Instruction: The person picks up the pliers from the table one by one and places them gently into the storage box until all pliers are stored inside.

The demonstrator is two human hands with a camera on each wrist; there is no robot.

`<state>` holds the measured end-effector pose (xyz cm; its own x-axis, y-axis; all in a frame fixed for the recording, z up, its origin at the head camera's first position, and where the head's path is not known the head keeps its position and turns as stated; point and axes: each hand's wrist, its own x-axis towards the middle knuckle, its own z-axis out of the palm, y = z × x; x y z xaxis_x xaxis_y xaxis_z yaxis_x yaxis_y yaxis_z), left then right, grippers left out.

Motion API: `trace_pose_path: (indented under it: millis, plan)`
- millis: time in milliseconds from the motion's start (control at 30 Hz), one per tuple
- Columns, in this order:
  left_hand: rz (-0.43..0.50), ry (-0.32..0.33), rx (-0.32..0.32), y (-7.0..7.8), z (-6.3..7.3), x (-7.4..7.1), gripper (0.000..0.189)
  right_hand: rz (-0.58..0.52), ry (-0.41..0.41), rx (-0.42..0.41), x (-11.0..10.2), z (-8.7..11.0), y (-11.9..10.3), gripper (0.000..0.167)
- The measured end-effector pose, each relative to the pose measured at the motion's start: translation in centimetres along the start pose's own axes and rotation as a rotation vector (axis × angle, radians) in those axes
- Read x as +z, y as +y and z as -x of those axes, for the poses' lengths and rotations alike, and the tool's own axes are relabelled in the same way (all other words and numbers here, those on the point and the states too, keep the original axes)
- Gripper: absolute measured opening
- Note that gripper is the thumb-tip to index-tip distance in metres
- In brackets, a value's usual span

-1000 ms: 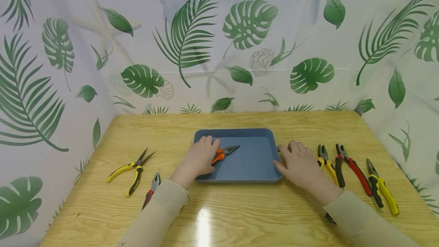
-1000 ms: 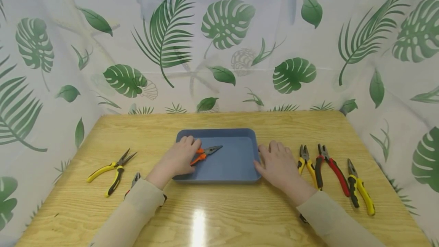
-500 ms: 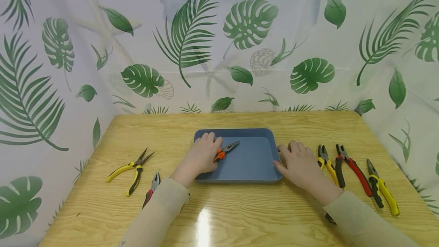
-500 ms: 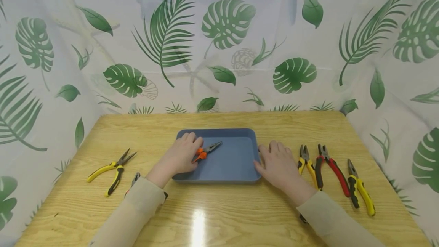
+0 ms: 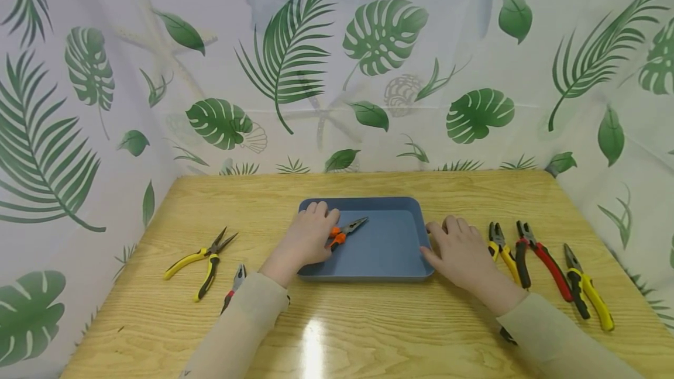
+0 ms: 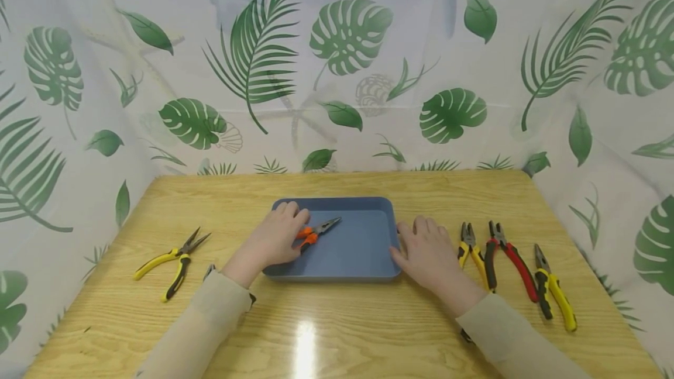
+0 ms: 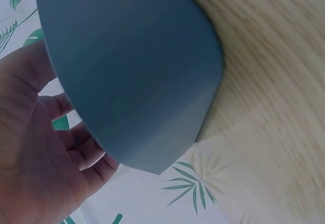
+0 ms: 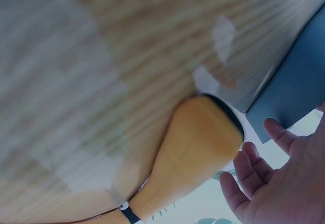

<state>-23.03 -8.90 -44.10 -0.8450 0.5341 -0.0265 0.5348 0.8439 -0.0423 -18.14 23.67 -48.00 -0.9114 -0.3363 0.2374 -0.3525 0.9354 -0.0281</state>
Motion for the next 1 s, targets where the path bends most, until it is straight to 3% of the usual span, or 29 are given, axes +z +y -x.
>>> trace_pose_path:
  millis: [467,733,1000]
  plan:
    - [0.019,0.0,0.003,-0.7,0.3,0.0,0.047,-0.007,-0.011,0.001,-0.3,-0.1,-0.1,0.043]
    - [0.025,0.018,0.006,-1.3,0.8,0.0,0.055,-0.025,-0.005,0.007,-0.2,0.0,-0.1,0.043]
    - [0.051,0.021,-0.015,-2.0,1.2,0.2,0.048,-0.038,-0.003,-0.005,0.1,-0.1,0.1,0.043]
